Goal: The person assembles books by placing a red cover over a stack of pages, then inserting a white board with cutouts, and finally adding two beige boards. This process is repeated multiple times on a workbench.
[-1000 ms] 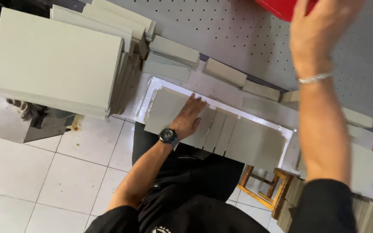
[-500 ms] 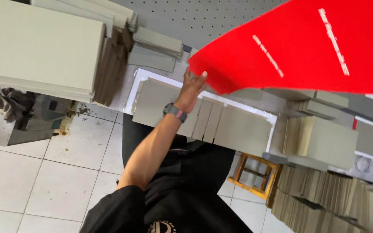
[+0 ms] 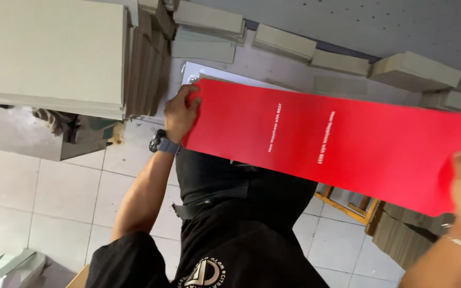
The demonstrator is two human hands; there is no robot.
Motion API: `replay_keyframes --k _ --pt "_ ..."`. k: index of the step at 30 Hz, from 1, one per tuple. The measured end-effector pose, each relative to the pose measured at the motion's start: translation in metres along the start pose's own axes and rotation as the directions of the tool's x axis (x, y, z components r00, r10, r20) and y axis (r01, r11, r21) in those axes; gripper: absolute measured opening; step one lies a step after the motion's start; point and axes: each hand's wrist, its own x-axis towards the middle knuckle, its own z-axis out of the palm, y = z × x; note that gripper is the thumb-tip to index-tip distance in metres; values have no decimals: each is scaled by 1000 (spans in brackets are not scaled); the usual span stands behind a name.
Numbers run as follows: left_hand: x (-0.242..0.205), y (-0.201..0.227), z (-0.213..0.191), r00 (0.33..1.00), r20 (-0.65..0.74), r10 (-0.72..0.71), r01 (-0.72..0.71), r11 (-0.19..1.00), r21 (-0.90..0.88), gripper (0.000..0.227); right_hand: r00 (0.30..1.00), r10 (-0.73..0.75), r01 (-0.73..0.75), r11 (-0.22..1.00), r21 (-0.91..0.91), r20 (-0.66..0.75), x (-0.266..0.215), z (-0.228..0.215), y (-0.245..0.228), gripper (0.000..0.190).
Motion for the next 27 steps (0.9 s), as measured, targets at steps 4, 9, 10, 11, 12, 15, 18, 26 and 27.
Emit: replay_keyframes --k 4,9,10,11,12,15,18,26,27 --pt "23 -22 2 995 21 95 -94 994 -49 40 993 68 -99 922 374 94 -19 -20 -145 47" --pt "31 -14 2 997 25 78 -78 996 -35 41 981 158 -188 913 362 111 -28 4 -151 42" --pt "33 -18 4 997 28 74 -73 997 -34 41 980 159 -191 913 359 116 -29 5 -152 42" --pt "35 -22 7 994 13 110 -109 994 -23 40 974 182 -220 899 378 133 -29 6 -154 42" --pt "37 -26 9 989 -2 145 -145 989 -12 40 967 205 -249 884 396 152 -29 8 -155 42" --pt "38 -31 13 988 -20 156 -156 988 -5 40 969 194 -241 882 405 155 -28 14 -153 41" --pt "38 -30 15 986 -52 159 -159 987 -5 40 973 185 -228 871 435 139 -28 30 -134 43" --pt "39 -42 14 993 -18 121 -120 991 54 47 971 164 -223 882 415 175 -21 54 -129 46" --pt "43 -40 19 998 18 65 -66 995 75 49 959 181 -259 871 417 219 -24 51 -127 47"
